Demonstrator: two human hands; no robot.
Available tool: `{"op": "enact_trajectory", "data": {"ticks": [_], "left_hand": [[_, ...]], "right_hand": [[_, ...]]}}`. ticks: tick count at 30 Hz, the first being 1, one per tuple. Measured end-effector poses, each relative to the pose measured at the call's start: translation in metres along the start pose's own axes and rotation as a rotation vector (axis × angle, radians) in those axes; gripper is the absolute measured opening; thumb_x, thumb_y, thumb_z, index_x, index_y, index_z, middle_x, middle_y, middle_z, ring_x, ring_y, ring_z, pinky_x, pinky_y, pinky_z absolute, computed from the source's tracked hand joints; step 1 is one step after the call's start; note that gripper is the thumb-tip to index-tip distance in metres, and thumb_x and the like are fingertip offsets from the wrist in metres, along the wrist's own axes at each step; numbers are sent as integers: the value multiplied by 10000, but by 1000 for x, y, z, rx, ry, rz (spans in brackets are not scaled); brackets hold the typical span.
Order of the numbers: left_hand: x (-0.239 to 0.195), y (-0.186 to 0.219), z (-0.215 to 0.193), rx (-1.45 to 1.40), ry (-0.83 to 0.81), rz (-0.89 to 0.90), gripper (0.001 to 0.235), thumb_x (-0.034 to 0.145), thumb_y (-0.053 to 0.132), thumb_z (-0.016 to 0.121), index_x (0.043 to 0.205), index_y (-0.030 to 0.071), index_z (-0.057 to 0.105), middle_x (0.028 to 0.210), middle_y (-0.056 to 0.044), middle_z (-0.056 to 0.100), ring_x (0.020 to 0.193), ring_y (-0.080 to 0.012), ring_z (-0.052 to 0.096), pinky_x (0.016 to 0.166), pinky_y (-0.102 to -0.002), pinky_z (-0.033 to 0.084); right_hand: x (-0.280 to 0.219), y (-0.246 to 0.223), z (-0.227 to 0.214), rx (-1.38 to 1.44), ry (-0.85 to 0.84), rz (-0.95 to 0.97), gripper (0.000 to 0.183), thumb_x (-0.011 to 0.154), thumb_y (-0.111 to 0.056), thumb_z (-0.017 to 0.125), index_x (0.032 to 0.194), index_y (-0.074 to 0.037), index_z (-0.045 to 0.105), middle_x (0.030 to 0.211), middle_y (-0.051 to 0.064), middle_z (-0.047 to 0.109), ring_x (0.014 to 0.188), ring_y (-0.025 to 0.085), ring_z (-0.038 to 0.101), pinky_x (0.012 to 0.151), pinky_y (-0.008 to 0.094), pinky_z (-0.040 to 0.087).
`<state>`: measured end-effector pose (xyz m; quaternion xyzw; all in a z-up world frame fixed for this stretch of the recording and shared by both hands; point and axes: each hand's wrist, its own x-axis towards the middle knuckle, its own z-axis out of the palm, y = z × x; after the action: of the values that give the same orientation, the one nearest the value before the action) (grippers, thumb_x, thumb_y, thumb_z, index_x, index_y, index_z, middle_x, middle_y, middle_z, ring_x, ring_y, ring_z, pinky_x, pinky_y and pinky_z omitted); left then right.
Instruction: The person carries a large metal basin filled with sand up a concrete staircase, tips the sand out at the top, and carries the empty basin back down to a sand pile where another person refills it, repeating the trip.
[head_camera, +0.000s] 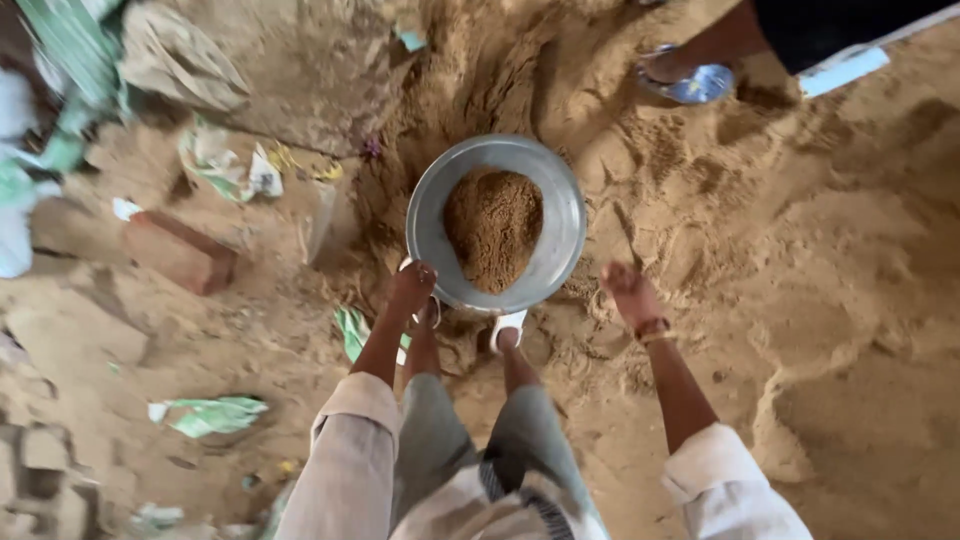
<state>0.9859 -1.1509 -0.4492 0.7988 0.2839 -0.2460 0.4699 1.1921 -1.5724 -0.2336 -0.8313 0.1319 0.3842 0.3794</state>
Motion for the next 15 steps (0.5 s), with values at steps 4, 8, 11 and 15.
{"op": "enact_trajectory", "data": {"ticks": [4,8,11,15], "left_hand": [[8,-19,31,186,152,158,256,1004,319,592,1116,126,718,1186,-144,712,1051,-383,688,900,-502,542],[19,-15,37,-222,376,-207,391,953,358,648,1225,82,693,1239,-169,701,1146,-387,657,963,-486,524],[32,-41,54,-212,508,-270,601,977,436,683,1323,-46,588,1247,-293,636,1150,-453,609,941,-530,472],[46,-58,74,-325,544,-378,718,948,559,597,1314,-60,577,1181,-317,664,1085,-448,655,910,-505,516]], "right_hand": [[84,-77,41,-414,27,-179,346,1077,-362,564,1320,-121,614,1193,156,703,1019,299,697,822,438,579],[197,-50,73,-535,-29,-402,444,981,-322,661,1350,-82,600,1312,154,681,1222,309,650,1009,430,511],[264,-2,73,-648,25,-402,467,977,-310,673,1372,-78,582,1393,174,631,1294,342,584,1079,456,449],[309,10,73,-750,104,-587,505,1015,-310,689,1403,-18,551,1418,248,570,1321,418,523,1119,492,414]]}}
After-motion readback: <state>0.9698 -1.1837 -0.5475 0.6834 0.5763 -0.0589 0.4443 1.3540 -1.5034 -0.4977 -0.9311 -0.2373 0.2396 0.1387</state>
